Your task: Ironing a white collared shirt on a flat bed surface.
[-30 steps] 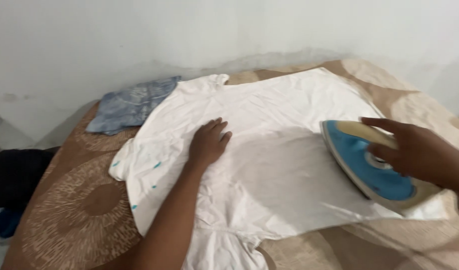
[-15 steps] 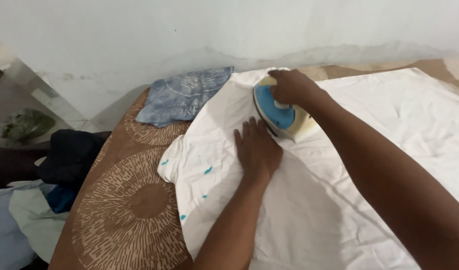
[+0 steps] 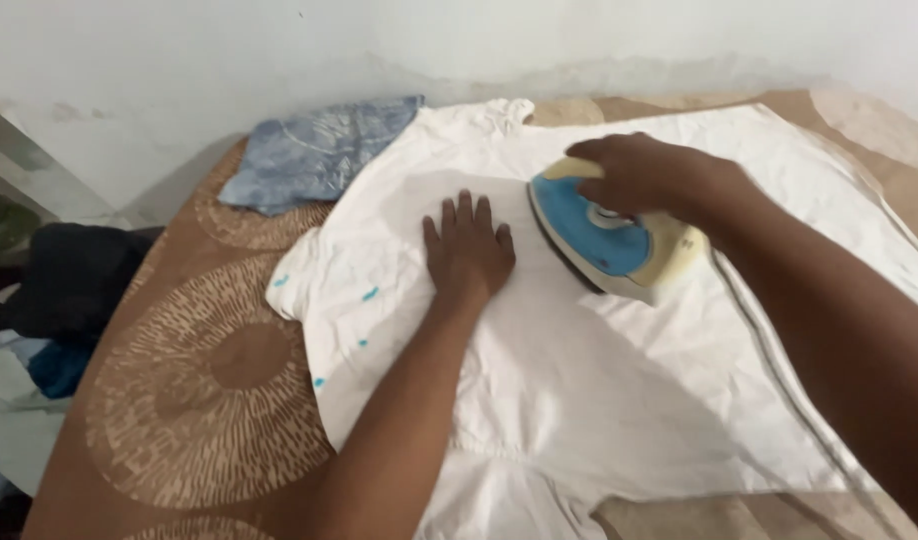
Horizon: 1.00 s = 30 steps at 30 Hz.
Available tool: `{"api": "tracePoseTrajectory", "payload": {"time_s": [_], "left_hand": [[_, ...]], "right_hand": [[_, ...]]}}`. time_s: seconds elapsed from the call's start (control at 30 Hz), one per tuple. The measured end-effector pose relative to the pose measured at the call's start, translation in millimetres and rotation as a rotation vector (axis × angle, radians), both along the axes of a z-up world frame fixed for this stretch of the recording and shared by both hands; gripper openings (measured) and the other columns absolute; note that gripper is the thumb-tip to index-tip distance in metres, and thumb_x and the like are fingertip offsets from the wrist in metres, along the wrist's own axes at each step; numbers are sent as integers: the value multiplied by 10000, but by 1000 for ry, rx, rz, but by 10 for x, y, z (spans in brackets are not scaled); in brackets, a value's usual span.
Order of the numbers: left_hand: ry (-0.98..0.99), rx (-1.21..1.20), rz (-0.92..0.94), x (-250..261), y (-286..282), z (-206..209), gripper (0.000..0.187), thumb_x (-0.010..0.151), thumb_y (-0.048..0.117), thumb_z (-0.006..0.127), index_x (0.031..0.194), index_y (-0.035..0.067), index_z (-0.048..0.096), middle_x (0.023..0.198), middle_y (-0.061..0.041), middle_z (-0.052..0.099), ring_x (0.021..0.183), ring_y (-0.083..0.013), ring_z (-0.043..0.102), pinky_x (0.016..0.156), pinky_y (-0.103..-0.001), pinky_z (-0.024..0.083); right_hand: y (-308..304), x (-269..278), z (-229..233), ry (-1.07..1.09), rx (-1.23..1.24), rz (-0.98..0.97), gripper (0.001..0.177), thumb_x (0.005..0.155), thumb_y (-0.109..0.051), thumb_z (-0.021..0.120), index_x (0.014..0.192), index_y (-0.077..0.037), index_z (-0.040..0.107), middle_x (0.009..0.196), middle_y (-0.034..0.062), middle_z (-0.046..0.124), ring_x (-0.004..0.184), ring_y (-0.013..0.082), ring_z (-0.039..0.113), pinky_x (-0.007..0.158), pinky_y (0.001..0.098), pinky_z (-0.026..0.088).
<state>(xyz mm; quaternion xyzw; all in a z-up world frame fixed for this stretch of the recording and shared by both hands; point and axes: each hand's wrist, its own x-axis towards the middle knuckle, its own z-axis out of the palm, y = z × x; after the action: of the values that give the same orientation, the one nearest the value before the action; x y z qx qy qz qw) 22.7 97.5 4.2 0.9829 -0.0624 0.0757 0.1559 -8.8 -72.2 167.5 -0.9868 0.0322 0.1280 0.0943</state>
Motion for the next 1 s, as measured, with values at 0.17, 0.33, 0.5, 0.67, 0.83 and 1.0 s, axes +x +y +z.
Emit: {"api": "tracePoseTrajectory", "payload": {"time_s": [0.17, 0.33, 0.5, 0.67, 0.83, 1.0], "left_hand": [[14, 24, -229, -63, -45, -20, 652, 1023, 512, 410, 1587, 187, 363, 1690, -47, 249, 1553, -244, 209, 1259, -464, 141], [3, 63, -372, -96, -137, -34, 680, 1006, 543, 391, 1580, 183, 332, 1679, -31, 242, 1542, -253, 208, 1234, -472, 138], [-44, 75, -377, -113, -123, -22, 728, 1004, 574, 419, 1582, 138, 346, 1672, -62, 294, 1544, -276, 241, 1240, -499, 158], [-37, 59, -375, -87, -131, -34, 756, 990, 581, 431, 1585, 123, 339, 1672, -70, 293, 1544, -281, 239, 1241, -507, 145], [-17, 43, -377, -34, -157, -6, 825, 969, 622, 436, 1597, 107, 288, 1681, -63, 260, 1553, -268, 217, 1243, -500, 120], [-11, 13, -388, -24, -144, 14, 837, 968, 646, 425, 1601, 117, 284, 1690, -58, 244, 1556, -264, 205, 1245, -487, 121]], "right_hand": [[-305, -539, 2, 54, 40, -126, 576, 1009, -299, 565, 1568, -363, 441, 1176, 151, 792, 913, 327, 792, 860, 499, 646], [-273, -213, -163, -90, 90, -104, 595, 1002, -285, 592, 1573, -274, 426, 1211, 165, 739, 896, 325, 783, 845, 478, 626], [-270, 708, -533, -296, 100, 11, 575, 973, -243, 627, 1529, -179, 497, 1213, 211, 718, 956, 370, 747, 869, 498, 602], [-160, 1385, -655, -376, 130, -51, 604, 914, -172, 651, 1507, -144, 537, 1210, 246, 704, 1007, 404, 735, 927, 511, 571], [-236, 1696, -625, -356, 147, -79, 613, 900, -165, 637, 1505, -153, 539, 1312, 198, 674, 1148, 403, 674, 967, 509, 552], [-440, 1565, -577, -261, 48, 14, 620, 942, -261, 651, 1529, -130, 501, 1400, 168, 635, 1174, 375, 672, 987, 502, 552]]}}
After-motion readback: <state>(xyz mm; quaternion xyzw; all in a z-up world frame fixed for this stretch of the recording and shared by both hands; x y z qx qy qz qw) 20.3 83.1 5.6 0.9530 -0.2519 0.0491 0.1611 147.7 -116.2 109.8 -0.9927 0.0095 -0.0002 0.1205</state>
